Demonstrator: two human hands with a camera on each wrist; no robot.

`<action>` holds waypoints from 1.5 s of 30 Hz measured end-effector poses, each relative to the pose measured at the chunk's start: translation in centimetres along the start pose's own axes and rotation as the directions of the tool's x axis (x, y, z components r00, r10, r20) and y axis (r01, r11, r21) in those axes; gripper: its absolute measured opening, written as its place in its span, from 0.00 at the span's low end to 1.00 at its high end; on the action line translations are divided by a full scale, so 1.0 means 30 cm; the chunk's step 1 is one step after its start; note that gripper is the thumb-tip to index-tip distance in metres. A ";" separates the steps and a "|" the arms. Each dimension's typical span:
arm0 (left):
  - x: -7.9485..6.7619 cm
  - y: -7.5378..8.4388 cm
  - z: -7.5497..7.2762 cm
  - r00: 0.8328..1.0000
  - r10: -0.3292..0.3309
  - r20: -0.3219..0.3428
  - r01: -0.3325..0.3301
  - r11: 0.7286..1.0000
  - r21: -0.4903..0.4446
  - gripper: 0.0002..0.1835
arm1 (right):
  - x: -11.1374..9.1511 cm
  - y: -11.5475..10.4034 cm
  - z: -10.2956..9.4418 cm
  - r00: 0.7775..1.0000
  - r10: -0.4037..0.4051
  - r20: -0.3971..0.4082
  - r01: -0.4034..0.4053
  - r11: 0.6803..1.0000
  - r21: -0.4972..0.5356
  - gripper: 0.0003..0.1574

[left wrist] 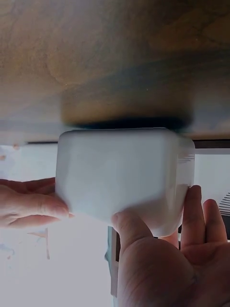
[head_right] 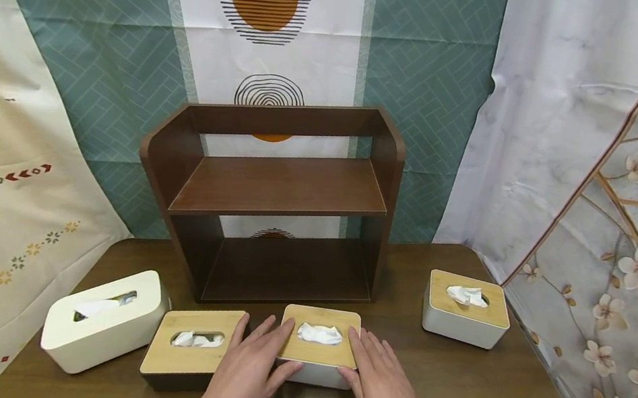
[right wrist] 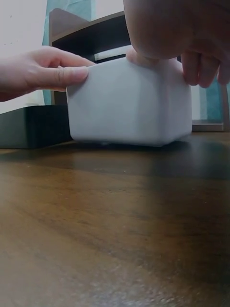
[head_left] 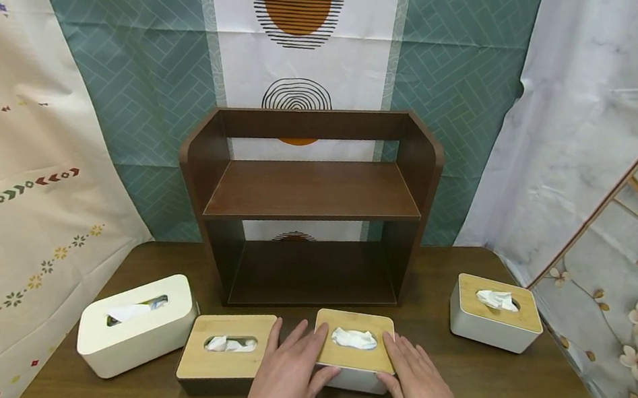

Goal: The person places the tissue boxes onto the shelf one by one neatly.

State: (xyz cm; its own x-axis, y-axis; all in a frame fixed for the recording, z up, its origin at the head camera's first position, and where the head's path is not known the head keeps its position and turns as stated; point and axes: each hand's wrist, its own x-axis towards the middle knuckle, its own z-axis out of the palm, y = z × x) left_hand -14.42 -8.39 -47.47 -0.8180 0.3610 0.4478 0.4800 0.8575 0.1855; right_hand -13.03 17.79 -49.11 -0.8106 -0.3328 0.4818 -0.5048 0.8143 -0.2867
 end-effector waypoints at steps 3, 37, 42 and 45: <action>0.008 0.000 -0.001 1.000 0.003 -0.025 -0.003 1.000 -0.003 0.36 | 0.008 0.007 0.002 1.000 -0.017 -0.025 0.017 1.000 -0.004 0.40; 0.210 -0.045 0.026 0.996 -0.087 -0.035 0.085 0.994 -0.064 0.37 | 0.210 0.110 0.018 0.999 0.027 -0.019 -0.025 0.994 0.109 0.40; 0.242 -0.053 0.038 0.994 -0.103 -0.035 0.100 0.992 -0.074 0.37 | 0.248 0.129 0.015 0.999 0.048 0.014 -0.050 0.990 0.129 0.40; 0.259 -0.058 0.044 0.993 -0.111 -0.032 0.108 0.991 -0.082 0.36 | 0.271 0.141 0.014 0.999 0.046 0.020 -0.048 0.989 0.137 0.40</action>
State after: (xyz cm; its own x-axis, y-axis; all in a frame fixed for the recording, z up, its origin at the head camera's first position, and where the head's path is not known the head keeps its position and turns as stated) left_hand -22.02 -6.60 -45.46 -0.8559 0.2515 0.4519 0.4128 0.8586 0.3040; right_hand -21.87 18.33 -46.76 -0.8386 -0.3046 0.4516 -0.5010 0.7568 -0.4200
